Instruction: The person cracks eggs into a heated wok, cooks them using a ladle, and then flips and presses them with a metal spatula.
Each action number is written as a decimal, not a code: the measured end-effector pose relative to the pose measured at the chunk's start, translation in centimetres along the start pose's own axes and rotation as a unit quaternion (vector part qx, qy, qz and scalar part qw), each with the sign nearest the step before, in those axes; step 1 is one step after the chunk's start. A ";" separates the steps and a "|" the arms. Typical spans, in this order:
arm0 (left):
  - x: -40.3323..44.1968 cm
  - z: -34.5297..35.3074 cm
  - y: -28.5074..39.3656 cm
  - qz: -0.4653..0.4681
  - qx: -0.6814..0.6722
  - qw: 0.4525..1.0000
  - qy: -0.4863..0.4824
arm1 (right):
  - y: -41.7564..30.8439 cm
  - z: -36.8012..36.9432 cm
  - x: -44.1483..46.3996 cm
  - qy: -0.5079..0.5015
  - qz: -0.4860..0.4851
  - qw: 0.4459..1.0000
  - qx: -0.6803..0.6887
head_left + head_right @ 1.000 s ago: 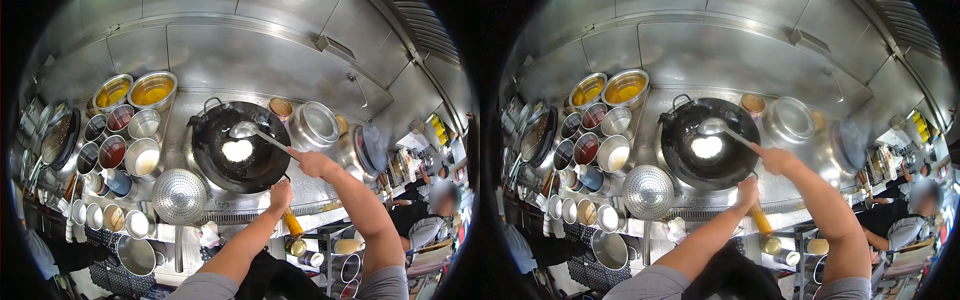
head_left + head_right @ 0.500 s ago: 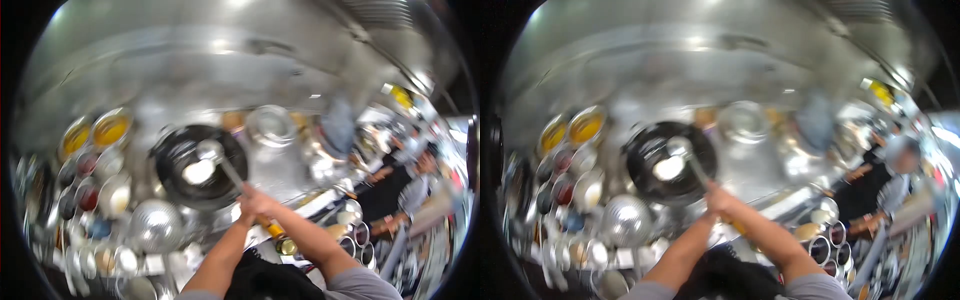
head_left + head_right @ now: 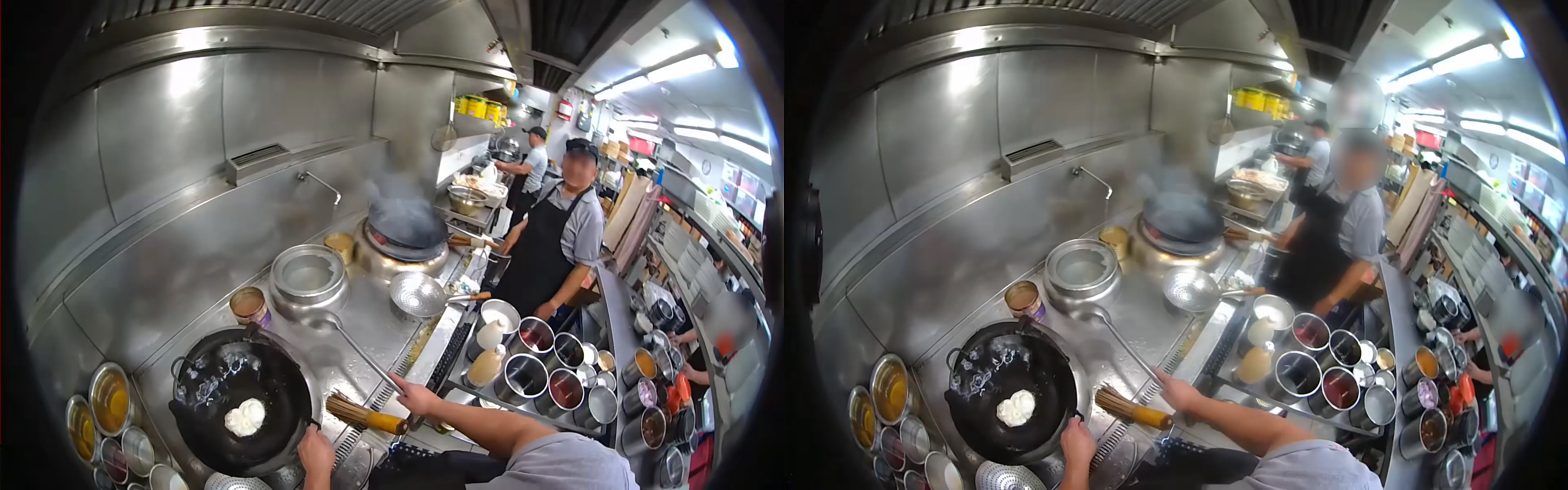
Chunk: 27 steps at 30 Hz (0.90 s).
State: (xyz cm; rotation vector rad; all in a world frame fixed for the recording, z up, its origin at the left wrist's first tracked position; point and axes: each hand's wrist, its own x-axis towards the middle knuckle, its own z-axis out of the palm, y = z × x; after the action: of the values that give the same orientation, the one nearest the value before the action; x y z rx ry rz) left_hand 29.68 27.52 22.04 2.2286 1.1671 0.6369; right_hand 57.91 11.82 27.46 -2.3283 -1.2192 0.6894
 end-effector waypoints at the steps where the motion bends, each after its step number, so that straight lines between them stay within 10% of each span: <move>1: -0.6 -0.3 -0.2 -0.004 0.017 1.000 -0.004 | 1.9 0.5 -0.5 -0.017 0.032 0.999 -0.017; 10: -2.3 -4.8 -1.6 -0.037 0.009 0.995 -0.095 | 7.0 1.1 -4.2 -0.090 0.120 0.985 -0.079; 13: -3.7 -5.0 -2.5 0.113 0.032 0.991 0.064 | 11.0 3.6 -2.7 -0.053 0.072 0.992 -0.092; 15: -5.1 -4.5 -2.7 0.016 0.121 0.978 0.170 | 13.2 4.5 -1.8 -0.051 0.053 0.995 -0.069; 17: -6.0 -6.7 -2.0 -0.224 0.005 0.974 0.040 | 14.7 4.5 -1.0 -0.072 0.076 0.994 -0.030; 20: -11.1 -2.3 -14.8 -0.076 0.121 0.990 -0.005 | 16.8 3.7 1.1 -0.148 0.138 0.979 0.033; 23: -6.8 -2.2 -2.2 -0.455 -0.364 0.800 0.143 | 18.9 3.7 3.7 -0.137 0.084 0.984 0.078; 24: -8.4 1.8 -11.6 -0.295 -0.348 0.881 0.121 | 19.4 3.6 4.0 -0.133 0.067 0.984 0.093; 27: -4.6 -0.7 -5.0 -0.317 0.136 0.932 -0.107 | 19.5 3.8 5.0 -0.095 0.044 0.990 0.096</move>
State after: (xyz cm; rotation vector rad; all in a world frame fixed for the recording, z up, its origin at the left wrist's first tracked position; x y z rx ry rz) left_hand 23.96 26.24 18.53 1.8841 1.8132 -0.0340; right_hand 70.38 6.24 12.14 -2.2066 -1.0775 1.0316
